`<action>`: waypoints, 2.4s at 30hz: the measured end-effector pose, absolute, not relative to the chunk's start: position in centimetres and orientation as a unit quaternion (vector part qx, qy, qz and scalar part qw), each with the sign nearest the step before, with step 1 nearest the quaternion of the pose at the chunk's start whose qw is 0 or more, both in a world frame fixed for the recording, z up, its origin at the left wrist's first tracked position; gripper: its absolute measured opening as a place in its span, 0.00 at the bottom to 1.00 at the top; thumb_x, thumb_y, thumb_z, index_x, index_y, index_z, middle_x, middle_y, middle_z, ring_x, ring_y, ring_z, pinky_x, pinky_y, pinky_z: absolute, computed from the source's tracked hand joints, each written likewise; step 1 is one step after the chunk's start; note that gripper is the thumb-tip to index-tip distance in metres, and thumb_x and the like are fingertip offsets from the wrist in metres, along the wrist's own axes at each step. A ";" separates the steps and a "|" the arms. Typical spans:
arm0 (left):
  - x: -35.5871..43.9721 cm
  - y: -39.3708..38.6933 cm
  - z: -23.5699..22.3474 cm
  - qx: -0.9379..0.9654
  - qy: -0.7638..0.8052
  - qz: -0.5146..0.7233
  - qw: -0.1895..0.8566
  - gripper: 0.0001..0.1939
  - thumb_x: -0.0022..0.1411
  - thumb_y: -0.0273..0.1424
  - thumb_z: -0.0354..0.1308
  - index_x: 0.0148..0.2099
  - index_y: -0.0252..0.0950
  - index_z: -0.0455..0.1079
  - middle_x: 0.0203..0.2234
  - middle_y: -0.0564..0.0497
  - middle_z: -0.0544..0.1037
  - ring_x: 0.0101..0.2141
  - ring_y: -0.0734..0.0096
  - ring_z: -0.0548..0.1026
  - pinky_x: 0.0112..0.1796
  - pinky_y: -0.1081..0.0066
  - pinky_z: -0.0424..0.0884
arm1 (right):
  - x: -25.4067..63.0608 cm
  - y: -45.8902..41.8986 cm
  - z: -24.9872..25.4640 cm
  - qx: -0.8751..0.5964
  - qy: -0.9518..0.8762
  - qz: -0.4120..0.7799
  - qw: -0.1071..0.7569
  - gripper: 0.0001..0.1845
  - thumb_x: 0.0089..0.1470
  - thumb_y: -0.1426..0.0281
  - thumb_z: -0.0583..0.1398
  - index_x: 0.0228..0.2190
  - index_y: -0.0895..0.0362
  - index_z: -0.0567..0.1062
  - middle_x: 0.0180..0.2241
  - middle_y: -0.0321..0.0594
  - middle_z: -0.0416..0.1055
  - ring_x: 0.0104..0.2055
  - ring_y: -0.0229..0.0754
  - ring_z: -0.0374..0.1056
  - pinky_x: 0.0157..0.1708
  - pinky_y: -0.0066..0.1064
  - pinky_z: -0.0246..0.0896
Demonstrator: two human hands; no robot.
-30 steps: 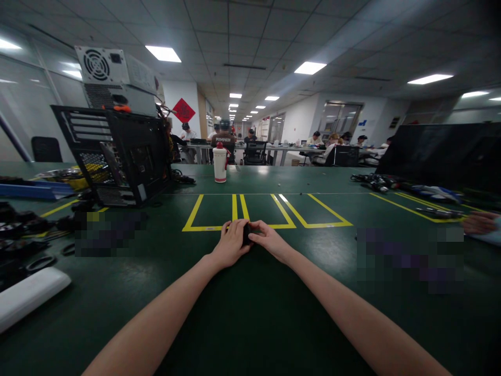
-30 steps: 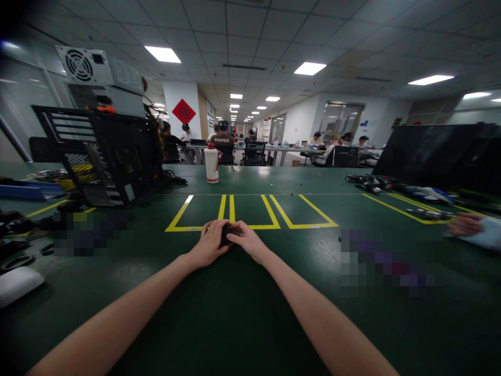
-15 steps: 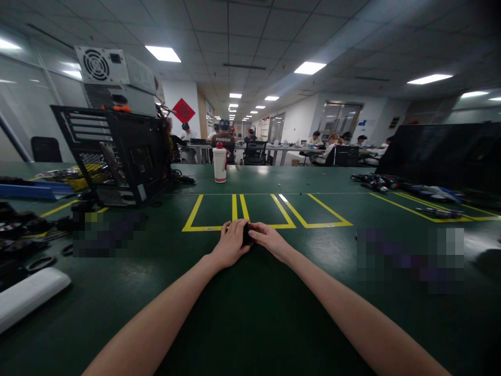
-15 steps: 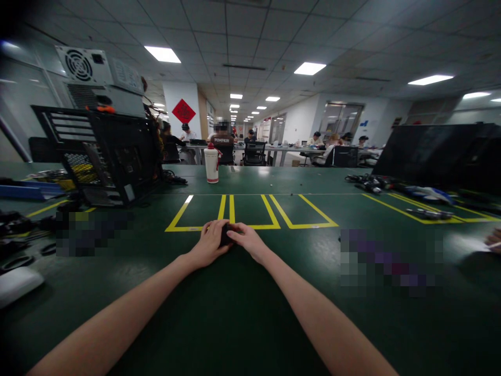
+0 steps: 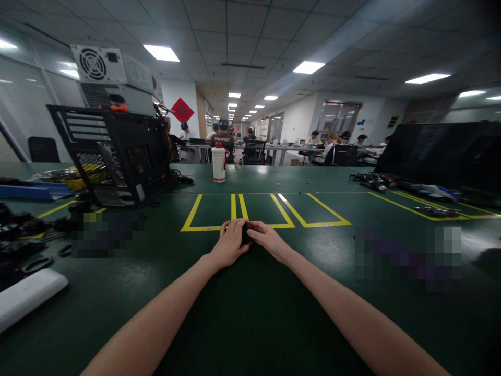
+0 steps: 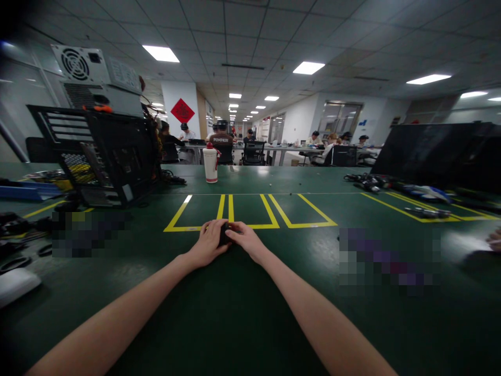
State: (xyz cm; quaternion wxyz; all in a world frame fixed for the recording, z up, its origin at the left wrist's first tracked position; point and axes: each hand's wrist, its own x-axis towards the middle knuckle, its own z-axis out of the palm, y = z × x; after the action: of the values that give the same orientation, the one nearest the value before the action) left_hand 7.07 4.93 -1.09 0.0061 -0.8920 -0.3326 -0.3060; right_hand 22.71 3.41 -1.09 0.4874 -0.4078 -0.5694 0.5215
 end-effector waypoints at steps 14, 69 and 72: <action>7.2 5.0 -1.2 -0.891 -0.332 -0.308 0.006 0.28 0.51 0.30 0.53 0.53 0.36 0.45 0.47 0.44 0.58 0.50 0.61 0.56 0.50 0.56 0.48 | 22.7 3.3 -0.9 -0.394 -0.589 0.492 0.505 0.16 0.41 0.66 0.60 0.35 0.54 0.66 0.38 0.37 0.65 0.42 0.39 0.61 0.42 0.35 0.58; 7.3 5.0 -1.3 -0.890 -0.339 -0.305 0.013 0.28 0.52 0.31 0.52 0.53 0.35 0.46 0.47 0.44 0.59 0.49 0.60 0.57 0.50 0.56 0.49 | 22.7 3.7 -1.2 -0.405 -0.589 0.491 0.498 0.18 0.40 0.65 0.61 0.36 0.53 0.66 0.38 0.37 0.65 0.43 0.40 0.61 0.43 0.36 0.56; 7.2 5.0 -1.3 -0.891 -0.337 -0.305 0.014 0.28 0.52 0.31 0.52 0.53 0.35 0.46 0.47 0.43 0.59 0.49 0.60 0.57 0.50 0.56 0.49 | 23.0 3.8 -1.1 -0.405 -0.586 0.514 0.477 0.18 0.41 0.65 0.60 0.37 0.54 0.66 0.40 0.39 0.65 0.44 0.41 0.61 0.44 0.38 0.55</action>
State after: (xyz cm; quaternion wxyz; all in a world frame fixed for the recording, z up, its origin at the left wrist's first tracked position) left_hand 7.19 4.99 -1.31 0.0144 -0.8908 -0.3369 -0.3045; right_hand 22.98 3.85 -1.11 0.4770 -0.4054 -0.5863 0.5141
